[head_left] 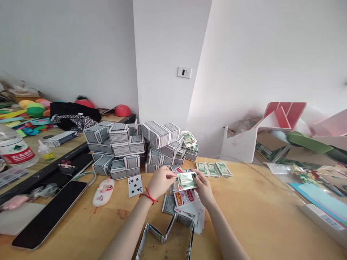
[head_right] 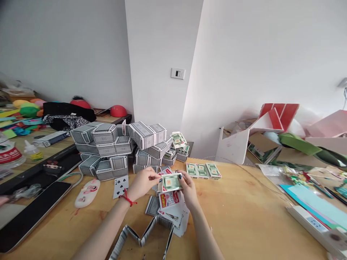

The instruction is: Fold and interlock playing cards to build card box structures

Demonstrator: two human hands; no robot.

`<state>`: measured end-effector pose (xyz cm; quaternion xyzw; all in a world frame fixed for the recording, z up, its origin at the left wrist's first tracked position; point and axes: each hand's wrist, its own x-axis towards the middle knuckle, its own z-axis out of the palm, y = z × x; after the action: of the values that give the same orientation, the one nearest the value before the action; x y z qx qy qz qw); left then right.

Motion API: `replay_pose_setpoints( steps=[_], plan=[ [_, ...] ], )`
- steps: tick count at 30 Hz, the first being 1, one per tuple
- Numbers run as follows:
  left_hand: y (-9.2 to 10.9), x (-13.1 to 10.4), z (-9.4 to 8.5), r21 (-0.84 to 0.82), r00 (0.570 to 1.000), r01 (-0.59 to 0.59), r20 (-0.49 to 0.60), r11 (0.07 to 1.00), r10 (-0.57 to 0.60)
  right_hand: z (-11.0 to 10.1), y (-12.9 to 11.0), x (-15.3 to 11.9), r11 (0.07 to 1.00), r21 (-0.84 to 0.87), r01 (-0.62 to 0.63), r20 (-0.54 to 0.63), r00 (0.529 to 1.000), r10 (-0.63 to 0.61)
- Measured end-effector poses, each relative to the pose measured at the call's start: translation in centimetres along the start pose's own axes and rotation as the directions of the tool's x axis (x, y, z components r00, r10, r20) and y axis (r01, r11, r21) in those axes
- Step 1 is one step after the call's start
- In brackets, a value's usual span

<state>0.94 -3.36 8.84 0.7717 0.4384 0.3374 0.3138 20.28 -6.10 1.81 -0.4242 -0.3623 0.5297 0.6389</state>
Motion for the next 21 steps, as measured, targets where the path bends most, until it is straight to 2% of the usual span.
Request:
replay_pose_setpoints(
  steps=[4, 8, 10, 13, 15, 18, 21],
  plan=[
    [-0.1, 0.0, 0.1, 0.13, 1.0, 0.03, 0.0, 0.991, -0.03, 0.2, 0.0, 0.1, 0.999, 0.038, 0.033, -0.03, 0.999, -0.032],
    [-0.1, 0.0, 0.4, 0.116, 0.999, 0.044, -0.036, 0.992, -0.04, 0.6, -0.2, 0.0, 0.997, -0.019, 0.08, -0.025, 0.996, -0.081],
    [-0.3, 0.1, 0.5, 0.012, 0.996, 0.078, -0.04, 0.997, -0.078, 0.9, -0.3, -0.1, 0.984, -0.093, 0.149, -0.016, 0.988, -0.151],
    [-0.7, 0.3, 0.8, -0.268, 0.98, 0.194, 0.008, 0.944, -0.199, 1.5, -0.6, -0.3, 0.956, -0.174, 0.236, -0.002, 0.971, -0.24],
    [-1.0, 0.4, 1.0, -0.4, 0.966, 0.25, 0.042, 0.881, -0.255, 1.9, -0.8, -0.4, 0.949, -0.18, 0.258, 0.021, 0.966, -0.259],
    [-1.0, 0.4, 0.7, -0.5, 0.962, 0.27, 0.095, 0.823, -0.258, 2.1, -0.9, -0.4, 0.95, -0.174, 0.261, 0.057, 0.965, -0.254],
    [-0.8, 0.1, 0.0, -0.676, 0.935, 0.353, 0.243, 0.647, -0.257, 1.9, -0.7, -0.3, 0.97, -0.158, 0.185, 0.044, 0.983, -0.18]
  ],
)
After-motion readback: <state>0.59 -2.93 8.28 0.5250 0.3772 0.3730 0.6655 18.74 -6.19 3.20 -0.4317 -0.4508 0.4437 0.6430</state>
